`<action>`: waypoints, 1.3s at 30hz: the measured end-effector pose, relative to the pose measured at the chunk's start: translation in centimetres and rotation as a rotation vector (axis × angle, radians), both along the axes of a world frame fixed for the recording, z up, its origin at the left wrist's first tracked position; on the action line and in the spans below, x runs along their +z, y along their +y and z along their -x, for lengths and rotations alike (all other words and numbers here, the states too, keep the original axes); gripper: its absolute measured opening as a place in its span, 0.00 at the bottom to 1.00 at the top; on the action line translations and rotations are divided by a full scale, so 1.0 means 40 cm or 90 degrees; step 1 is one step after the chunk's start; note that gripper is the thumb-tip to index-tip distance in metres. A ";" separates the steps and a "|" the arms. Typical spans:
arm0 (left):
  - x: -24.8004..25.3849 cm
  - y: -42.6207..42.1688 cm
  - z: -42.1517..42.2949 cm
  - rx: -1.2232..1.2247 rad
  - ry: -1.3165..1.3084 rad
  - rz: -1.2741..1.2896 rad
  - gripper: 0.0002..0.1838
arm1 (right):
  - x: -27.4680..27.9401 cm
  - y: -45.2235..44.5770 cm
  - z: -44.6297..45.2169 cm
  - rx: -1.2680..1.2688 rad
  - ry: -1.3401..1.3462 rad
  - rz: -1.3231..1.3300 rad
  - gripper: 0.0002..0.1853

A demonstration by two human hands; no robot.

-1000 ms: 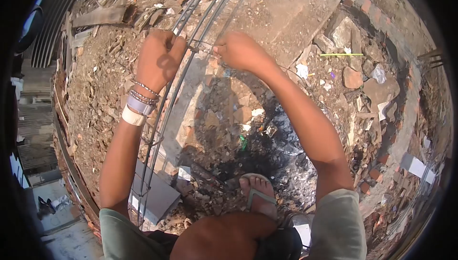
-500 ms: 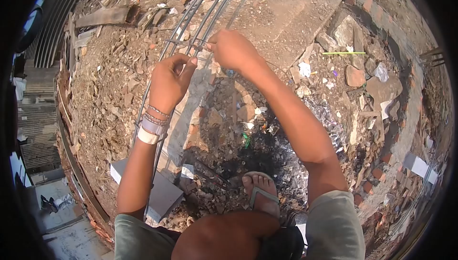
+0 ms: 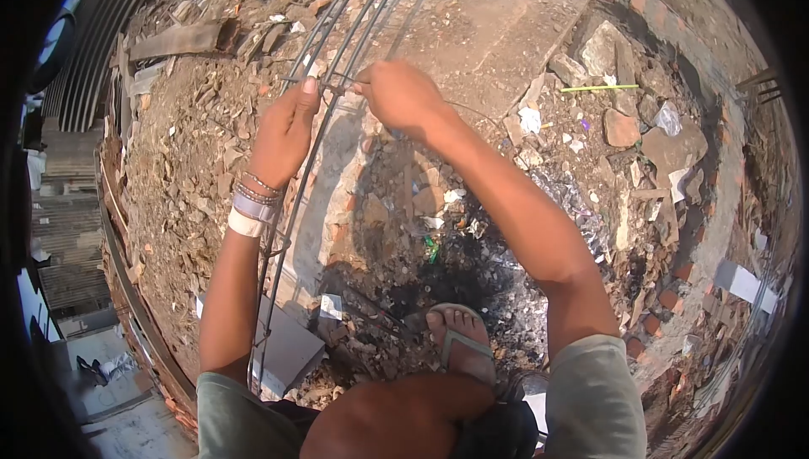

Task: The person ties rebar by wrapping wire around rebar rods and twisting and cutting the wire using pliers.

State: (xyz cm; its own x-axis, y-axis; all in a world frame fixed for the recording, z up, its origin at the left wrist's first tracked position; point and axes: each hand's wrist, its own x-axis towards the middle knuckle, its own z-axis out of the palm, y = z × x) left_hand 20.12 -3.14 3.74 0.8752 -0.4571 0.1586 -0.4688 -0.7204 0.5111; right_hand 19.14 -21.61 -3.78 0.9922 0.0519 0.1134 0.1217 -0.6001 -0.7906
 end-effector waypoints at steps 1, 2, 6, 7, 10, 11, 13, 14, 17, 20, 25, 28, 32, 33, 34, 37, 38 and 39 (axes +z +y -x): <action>-0.009 0.012 -0.014 -0.009 0.003 -0.003 0.21 | -0.007 0.001 0.000 -0.011 -0.021 -0.013 0.12; -0.018 0.027 -0.030 -0.017 0.007 -0.006 0.21 | -0.015 0.003 0.001 -0.020 -0.040 -0.026 0.12; -0.016 0.032 -0.037 0.013 0.235 0.105 0.20 | -0.014 -0.002 -0.011 -0.014 -0.075 -0.011 0.12; -0.006 0.030 -0.040 0.001 0.218 0.055 0.20 | -0.012 -0.001 -0.013 -0.018 -0.083 -0.009 0.12; 0.035 0.029 -0.046 -0.049 0.150 -0.096 0.20 | 0.003 -0.003 -0.016 -0.011 -0.065 0.024 0.12; 0.044 0.026 -0.051 -0.076 0.109 -0.143 0.21 | 0.012 -0.009 -0.020 -0.004 -0.055 0.040 0.12; 0.043 0.027 -0.058 -0.120 0.025 -0.208 0.21 | 0.028 -0.017 -0.022 -0.023 -0.082 0.097 0.11; 0.035 0.029 -0.061 -0.139 -0.016 -0.229 0.21 | 0.030 -0.019 -0.023 -0.032 -0.094 0.125 0.11; 0.033 0.028 -0.072 -0.147 0.042 -0.246 0.21 | 0.031 -0.016 -0.033 -0.018 -0.090 0.168 0.11; 0.040 0.026 -0.057 -0.091 0.147 -0.171 0.21 | 0.006 0.004 -0.029 -0.004 -0.084 0.175 0.11; 0.032 0.041 -0.047 -0.096 0.070 -0.136 0.20 | 0.006 0.014 -0.025 -0.016 -0.069 0.149 0.11; 0.047 0.032 -0.031 -0.099 -0.044 -0.191 0.19 | 0.010 0.013 -0.022 -0.024 -0.076 0.121 0.12; 0.046 -0.005 0.011 -0.066 -0.177 -0.241 0.14 | 0.028 0.013 -0.006 -0.042 -0.114 0.047 0.13; 0.046 -0.011 0.013 -0.065 -0.193 -0.255 0.12 | 0.026 0.014 0.000 -0.046 -0.111 0.030 0.13; 0.042 -0.016 0.017 -0.064 -0.208 -0.270 0.11 | 0.023 0.017 0.005 -0.050 -0.106 0.013 0.14; 0.017 -0.025 0.022 -0.060 -0.263 -0.335 0.10 | 0.014 0.022 0.007 -0.042 -0.071 -0.001 0.14; 0.011 -0.034 0.024 -0.038 -0.282 -0.363 0.10 | 0.012 0.023 0.005 -0.037 -0.056 0.001 0.14; 0.005 -0.045 0.029 -0.017 -0.299 -0.389 0.10 | 0.006 0.024 -0.002 -0.031 -0.054 -0.001 0.15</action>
State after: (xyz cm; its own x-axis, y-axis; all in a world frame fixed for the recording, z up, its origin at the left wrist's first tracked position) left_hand 18.96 -4.94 3.95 0.7660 -0.6026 0.2239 -0.5589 -0.7964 -0.2312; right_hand 19.24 -20.64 -3.54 0.9805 0.0031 0.1966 0.1582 -0.6062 -0.7794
